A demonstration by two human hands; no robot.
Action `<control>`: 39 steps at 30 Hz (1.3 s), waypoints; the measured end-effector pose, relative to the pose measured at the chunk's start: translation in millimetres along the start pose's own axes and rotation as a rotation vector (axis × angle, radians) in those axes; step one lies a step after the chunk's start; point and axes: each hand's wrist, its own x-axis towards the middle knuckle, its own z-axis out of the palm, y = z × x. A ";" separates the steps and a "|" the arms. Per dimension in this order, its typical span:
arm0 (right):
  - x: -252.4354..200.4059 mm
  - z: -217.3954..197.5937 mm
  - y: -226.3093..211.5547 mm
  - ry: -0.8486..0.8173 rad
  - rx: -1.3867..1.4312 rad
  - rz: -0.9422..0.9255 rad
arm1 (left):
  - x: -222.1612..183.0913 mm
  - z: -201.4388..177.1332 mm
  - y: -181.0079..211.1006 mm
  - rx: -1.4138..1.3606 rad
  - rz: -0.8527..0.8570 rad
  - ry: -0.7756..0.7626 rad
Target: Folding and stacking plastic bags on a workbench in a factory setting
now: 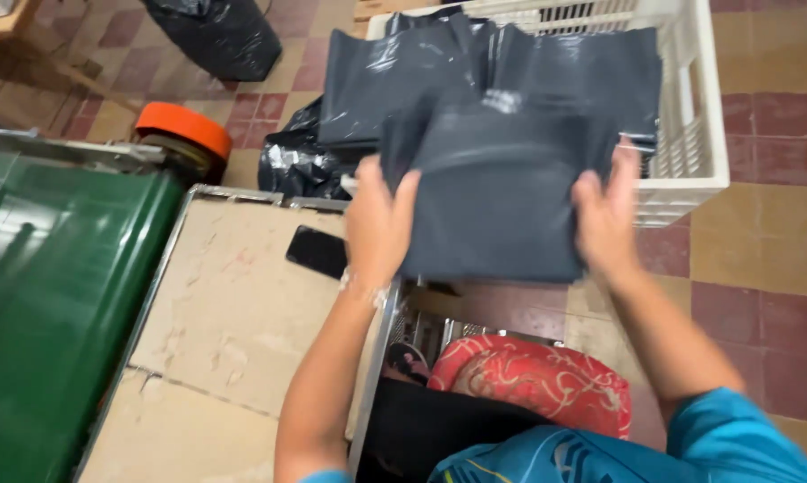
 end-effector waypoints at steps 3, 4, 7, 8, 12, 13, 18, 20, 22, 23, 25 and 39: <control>103.6 -48.5 24.4 0.049 -0.009 -0.262 | 82.0 64.2 57.3 0.046 0.062 -0.095; 137.0 -64.2 32.4 -0.003 -0.031 -0.346 | 108.2 86.9 74.2 0.016 0.105 -0.117; 200.6 -81.4 93.1 0.009 -0.202 -0.258 | 182.2 181.2 73.6 0.220 0.243 0.004; 206.3 -80.9 107.9 0.010 -0.208 -0.262 | 193.6 203.2 67.0 0.214 0.245 0.006; 217.8 -64.8 153.9 -0.069 -0.448 -0.013 | 229.6 282.2 26.4 0.511 0.282 0.097; 215.1 -55.9 163.2 -0.119 -0.533 0.026 | 234.2 299.8 9.0 0.670 0.281 0.160; 201.7 -38.5 148.4 -0.218 -0.791 0.083 | 213.5 302.0 1.0 0.962 0.690 0.505; 199.2 -36.3 147.8 -0.255 -0.898 0.154 | 208.1 293.7 7.5 0.970 0.798 0.439; 193.5 -37.1 153.2 -0.224 -1.013 0.051 | 194.9 280.9 22.6 1.102 0.636 0.089; 194.5 -36.7 156.1 -0.221 -1.013 0.052 | 193.5 275.6 31.2 1.102 0.638 0.090; 193.9 -35.2 159.1 -0.225 -1.020 0.019 | 186.2 261.7 46.9 1.185 0.409 -0.064; 150.8 -36.0 6.6 -0.464 -1.107 -0.273 | -58.5 34.1 -8.8 0.375 0.847 0.178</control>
